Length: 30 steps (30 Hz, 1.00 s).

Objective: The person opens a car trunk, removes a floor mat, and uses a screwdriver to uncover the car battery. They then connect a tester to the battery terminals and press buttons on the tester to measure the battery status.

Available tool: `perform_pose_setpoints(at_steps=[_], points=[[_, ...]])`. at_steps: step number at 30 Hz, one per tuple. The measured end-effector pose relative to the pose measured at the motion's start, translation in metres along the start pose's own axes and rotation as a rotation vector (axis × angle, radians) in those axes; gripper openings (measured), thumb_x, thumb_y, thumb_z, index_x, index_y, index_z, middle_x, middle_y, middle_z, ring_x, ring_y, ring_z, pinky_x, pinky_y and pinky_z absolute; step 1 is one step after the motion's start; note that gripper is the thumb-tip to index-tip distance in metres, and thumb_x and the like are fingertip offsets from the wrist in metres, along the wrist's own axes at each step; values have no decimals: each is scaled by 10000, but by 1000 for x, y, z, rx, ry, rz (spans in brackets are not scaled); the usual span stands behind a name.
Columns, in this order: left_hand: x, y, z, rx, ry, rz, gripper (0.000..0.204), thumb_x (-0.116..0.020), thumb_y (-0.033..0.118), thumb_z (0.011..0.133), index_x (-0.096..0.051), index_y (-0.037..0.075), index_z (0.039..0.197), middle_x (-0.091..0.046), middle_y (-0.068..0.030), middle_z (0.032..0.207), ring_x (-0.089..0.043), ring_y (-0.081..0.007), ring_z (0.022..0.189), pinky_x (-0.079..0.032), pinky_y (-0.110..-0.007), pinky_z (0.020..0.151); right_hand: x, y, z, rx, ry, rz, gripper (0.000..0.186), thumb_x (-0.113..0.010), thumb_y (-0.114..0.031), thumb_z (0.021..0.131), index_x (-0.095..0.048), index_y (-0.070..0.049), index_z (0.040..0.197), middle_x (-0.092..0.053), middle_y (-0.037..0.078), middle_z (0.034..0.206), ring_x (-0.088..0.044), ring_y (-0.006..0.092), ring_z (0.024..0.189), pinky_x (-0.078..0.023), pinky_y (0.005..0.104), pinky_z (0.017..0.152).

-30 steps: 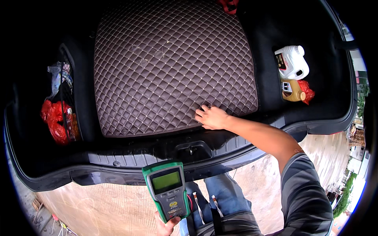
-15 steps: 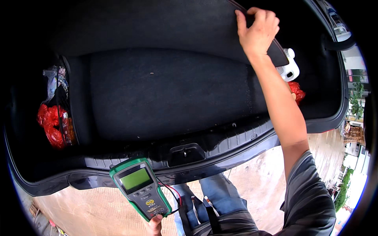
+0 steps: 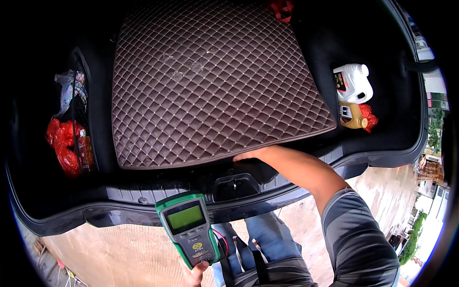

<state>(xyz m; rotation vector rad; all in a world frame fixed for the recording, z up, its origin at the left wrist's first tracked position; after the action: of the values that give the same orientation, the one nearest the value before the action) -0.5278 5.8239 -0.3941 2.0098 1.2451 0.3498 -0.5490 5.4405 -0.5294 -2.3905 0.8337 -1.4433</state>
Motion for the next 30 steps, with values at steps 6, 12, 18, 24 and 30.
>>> perform_pose_setpoints(at_steps=[6, 12, 18, 24, 30], points=[[23, 18, -4, -36, 141, -153, 818, -779, 219, 611, -427, -20, 1309, -571, -113, 1124, -575, -203, 981, -494, -339, 843, -9, -31, 7, -31, -133, 259, 601, -558, -582, 816, -467, -90, 1149, -440, 128, 1141, -467, 298, 1057, -354, 406, 927], [67, 98, 45, -300, 162, 125, 882, -834, 308, 603, -426, -32, 1308, -578, -94, 1115, -567, -174, 995, -496, -313, 819, 4, -45, 18, -67, -139, 341, 809, -531, -694, 801, -429, -75, 1312, -404, 166, 1333, -423, 332, 1217, -311, 428, 1041], [109, 257, 157, -531, 304, 402, 386, -562, 197, 807, -520, 54, 1163, -593, -62, 900, -595, -131, 635, -488, -237, 501, 36, -16, 11, -233, -70, 574, 962, -497, -789, 798, -458, -42, 1403, -436, 214, 1443, -400, 340, 1345, -296, 435, 1122], [223, 351, 250, -494, 661, 726, 512, -649, 297, 813, -533, 61, 1252, -666, -56, 894, -621, -176, 628, -499, -287, 617, 149, -56, 18, 29, 420, 1317, 1161, -260, -854, 801, -263, 116, 1439, -301, 256, 1504, -311, 342, 1407, -268, 501, 1121], [235, 343, 286, -192, 1075, 1441, 899, -781, 424, 725, -314, 146, 1441, -374, -248, 1434, -457, -435, 1249, -421, -511, 1007, 183, -62, 12, -64, 450, 1340, 1267, -268, -909, 740, -273, 168, 1408, -329, 291, 1467, -401, 358, 1347, -336, 473, 1088]])
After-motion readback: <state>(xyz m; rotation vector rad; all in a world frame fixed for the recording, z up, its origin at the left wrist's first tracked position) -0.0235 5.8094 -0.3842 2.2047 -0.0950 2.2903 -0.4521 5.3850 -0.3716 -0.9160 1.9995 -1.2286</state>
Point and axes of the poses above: each hand's wrist, its own z-axis towards the middle knuckle, its own x-axis out of the back of the hand, y = z × x, the point moved 5 cm from there along z, towards the middle knuckle
